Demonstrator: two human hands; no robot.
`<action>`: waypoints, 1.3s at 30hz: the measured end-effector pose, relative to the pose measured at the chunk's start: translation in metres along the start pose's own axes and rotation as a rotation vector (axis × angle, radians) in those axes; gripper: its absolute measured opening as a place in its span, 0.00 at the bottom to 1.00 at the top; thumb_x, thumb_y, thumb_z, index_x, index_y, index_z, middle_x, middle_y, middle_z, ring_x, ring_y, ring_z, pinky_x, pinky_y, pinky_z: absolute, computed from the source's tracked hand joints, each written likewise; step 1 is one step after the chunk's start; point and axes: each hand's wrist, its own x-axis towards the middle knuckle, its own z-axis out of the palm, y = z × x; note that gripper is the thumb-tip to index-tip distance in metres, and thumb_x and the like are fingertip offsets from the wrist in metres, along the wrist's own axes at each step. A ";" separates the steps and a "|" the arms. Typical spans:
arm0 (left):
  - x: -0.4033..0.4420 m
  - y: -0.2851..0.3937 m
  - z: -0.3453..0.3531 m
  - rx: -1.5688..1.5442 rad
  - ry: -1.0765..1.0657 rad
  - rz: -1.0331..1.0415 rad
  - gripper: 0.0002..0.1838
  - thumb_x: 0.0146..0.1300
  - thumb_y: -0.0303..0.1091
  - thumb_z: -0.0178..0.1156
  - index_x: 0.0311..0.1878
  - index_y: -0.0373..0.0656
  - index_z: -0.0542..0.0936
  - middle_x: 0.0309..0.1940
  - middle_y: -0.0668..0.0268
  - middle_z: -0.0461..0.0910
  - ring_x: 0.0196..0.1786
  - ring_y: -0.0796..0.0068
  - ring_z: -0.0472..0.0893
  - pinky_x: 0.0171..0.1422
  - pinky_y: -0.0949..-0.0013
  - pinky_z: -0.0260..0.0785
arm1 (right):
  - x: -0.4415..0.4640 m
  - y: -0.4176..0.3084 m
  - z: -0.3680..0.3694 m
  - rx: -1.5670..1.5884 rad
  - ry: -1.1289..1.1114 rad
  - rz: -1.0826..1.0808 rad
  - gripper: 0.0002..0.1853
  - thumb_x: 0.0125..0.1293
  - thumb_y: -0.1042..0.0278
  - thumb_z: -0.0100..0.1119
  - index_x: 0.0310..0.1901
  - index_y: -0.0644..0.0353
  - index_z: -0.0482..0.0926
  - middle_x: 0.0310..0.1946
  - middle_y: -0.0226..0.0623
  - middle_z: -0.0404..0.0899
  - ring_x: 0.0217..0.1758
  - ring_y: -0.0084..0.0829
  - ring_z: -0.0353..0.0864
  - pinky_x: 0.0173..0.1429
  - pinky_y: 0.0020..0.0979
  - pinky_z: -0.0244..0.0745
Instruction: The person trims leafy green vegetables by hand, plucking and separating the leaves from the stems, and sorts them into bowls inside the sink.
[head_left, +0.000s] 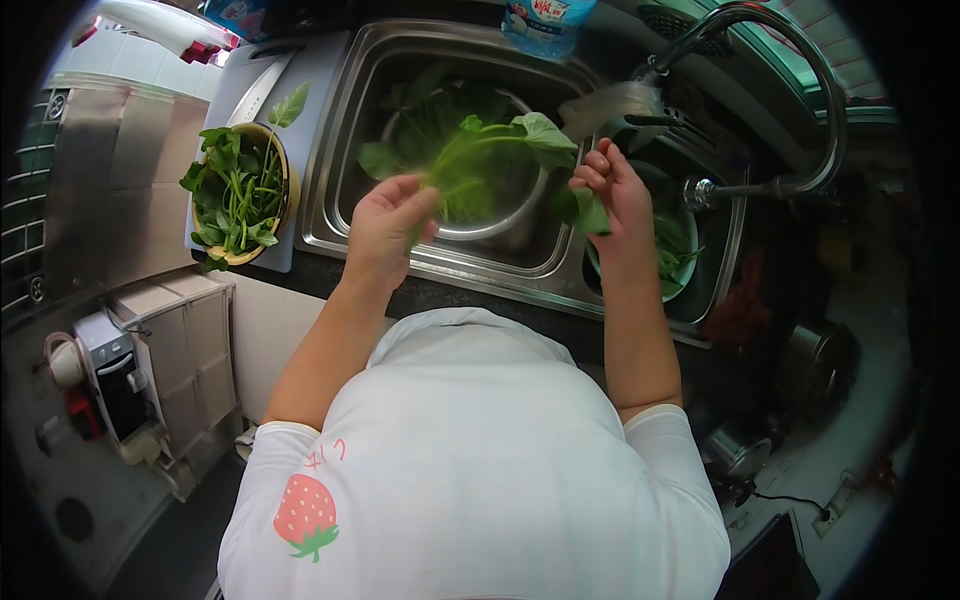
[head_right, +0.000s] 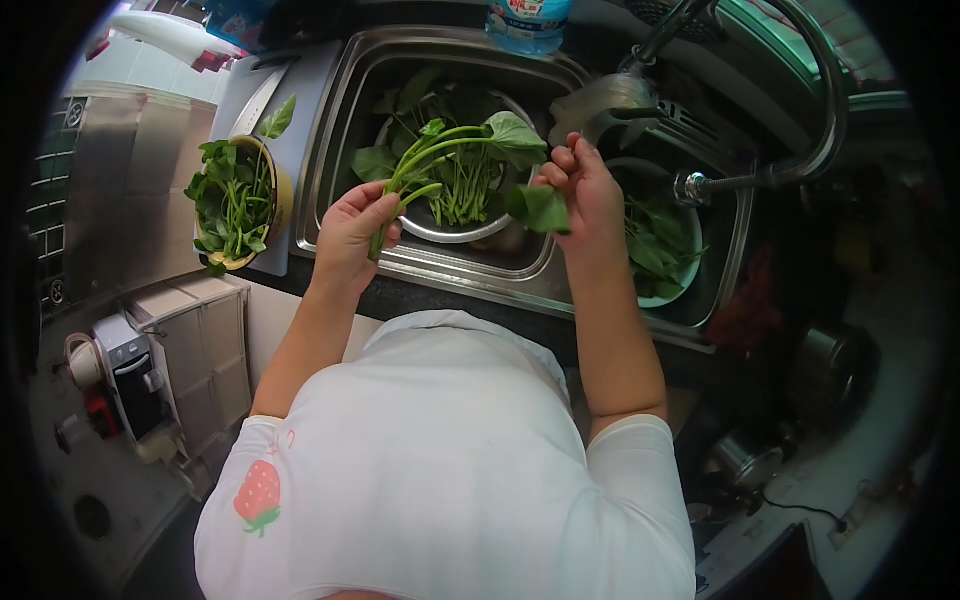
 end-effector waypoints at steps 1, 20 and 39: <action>0.000 -0.001 0.001 0.016 -0.023 -0.010 0.13 0.59 0.28 0.61 0.46 0.35 0.74 0.29 0.65 0.78 0.25 0.81 0.75 0.27 0.81 0.66 | 0.002 0.000 -0.003 0.001 -0.146 0.013 0.07 0.64 0.64 0.54 0.38 0.57 0.76 0.24 0.26 0.73 0.24 0.25 0.72 0.32 0.28 0.72; -0.001 -0.005 -0.005 0.024 -0.103 -0.128 0.10 0.59 0.27 0.60 0.44 0.36 0.75 0.30 0.64 0.78 0.24 0.81 0.75 0.26 0.81 0.67 | 0.008 0.030 0.006 -1.075 -0.077 -0.370 0.03 0.58 0.71 0.55 0.30 0.57 0.78 0.28 0.26 0.76 0.29 0.22 0.77 0.28 0.26 0.72; -0.009 -0.017 -0.038 -0.056 -0.257 -0.522 0.11 0.65 0.33 0.53 0.45 0.35 0.75 0.22 0.71 0.70 0.18 0.85 0.66 0.21 0.82 0.58 | 0.007 0.050 -0.009 -1.394 -0.469 -0.143 0.06 0.57 0.70 0.52 0.29 0.62 0.77 0.22 0.27 0.70 0.25 0.26 0.74 0.29 0.27 0.68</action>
